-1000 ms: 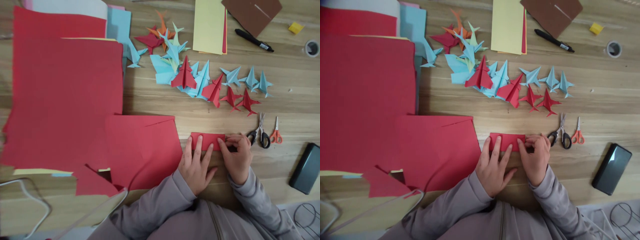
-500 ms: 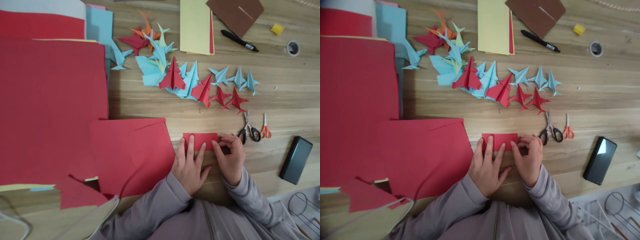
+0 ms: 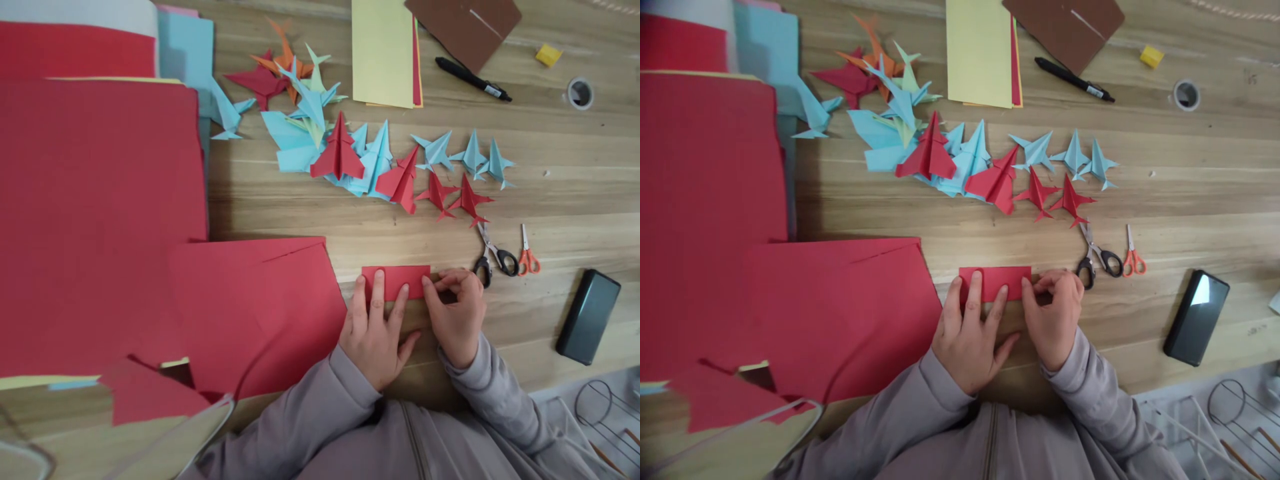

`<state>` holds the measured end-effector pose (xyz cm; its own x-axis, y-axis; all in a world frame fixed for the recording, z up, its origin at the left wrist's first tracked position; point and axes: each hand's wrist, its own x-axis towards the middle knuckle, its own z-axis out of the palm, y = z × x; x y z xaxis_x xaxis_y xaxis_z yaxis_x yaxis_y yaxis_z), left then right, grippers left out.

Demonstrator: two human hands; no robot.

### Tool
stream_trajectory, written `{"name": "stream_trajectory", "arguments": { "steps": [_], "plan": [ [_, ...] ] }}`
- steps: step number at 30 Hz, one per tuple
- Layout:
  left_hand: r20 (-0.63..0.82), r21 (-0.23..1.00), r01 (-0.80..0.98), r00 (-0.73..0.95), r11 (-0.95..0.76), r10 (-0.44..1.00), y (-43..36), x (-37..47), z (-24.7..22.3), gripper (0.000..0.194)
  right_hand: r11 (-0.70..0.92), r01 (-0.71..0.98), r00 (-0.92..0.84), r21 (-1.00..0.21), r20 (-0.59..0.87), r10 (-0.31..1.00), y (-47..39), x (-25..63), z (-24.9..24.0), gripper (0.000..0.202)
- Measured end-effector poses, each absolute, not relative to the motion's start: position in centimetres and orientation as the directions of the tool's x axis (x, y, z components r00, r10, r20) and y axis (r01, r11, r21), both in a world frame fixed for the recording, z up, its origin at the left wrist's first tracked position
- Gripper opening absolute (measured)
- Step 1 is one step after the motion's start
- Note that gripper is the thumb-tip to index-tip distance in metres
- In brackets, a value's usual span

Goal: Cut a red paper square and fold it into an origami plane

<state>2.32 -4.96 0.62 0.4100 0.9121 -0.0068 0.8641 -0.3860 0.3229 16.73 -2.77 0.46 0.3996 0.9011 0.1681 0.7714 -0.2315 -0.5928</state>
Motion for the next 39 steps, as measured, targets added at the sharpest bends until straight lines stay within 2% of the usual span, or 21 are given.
{"name": "stream_trajectory", "arguments": {
  "steps": [4,8,10,13,22,31,39],
  "plan": [
    [-0.016,0.32,0.867,0.407,-0.381,0.913,-5.0,2.35,0.66,0.073,-0.206,0.787,0.372,-0.581,0.181,0.91,-2.64,16.75,0.69,0.021],
    [-0.04,0.318,0.873,0.402,-0.369,0.915,-5.12,2.51,0.59,0.073,-0.098,0.856,0.228,-0.508,0.2,0.953,-2.53,16.98,1.11,0.006],
    [-0.051,0.316,0.879,0.392,-0.357,0.919,-5.19,2.58,0.48,0.072,-0.035,0.892,0.143,-0.45,0.209,0.967,-2.5,17.11,1.22,0.016],
    [-0.039,0.312,0.878,0.394,-0.363,0.918,-5.23,2.53,0.27,0.075,0.009,0.915,0.095,-0.404,0.236,0.967,-2.51,17.24,1.18,0.017],
    [-0.04,0.29,0.875,0.416,-0.388,0.908,-5.04,2.31,0.54,0.078,0.021,0.919,0.098,-0.394,0.279,0.955,-2.6,17.37,0.68,0.016],
    [-0.021,0.302,0.88,0.391,-0.367,0.92,-5.13,2.53,0.35,0.077,0.008,0.905,0.105,-0.425,0.242,0.965,-2.56,17.04,1.06,0.016],
    [-0.078,0.273,0.891,0.397,-0.364,0.915,-4.8,2.7,0.75,0.072,-0.028,0.907,0.128,-0.421,0.211,0.969,-2.69,16.78,0.78,0.017]
  ]
}}
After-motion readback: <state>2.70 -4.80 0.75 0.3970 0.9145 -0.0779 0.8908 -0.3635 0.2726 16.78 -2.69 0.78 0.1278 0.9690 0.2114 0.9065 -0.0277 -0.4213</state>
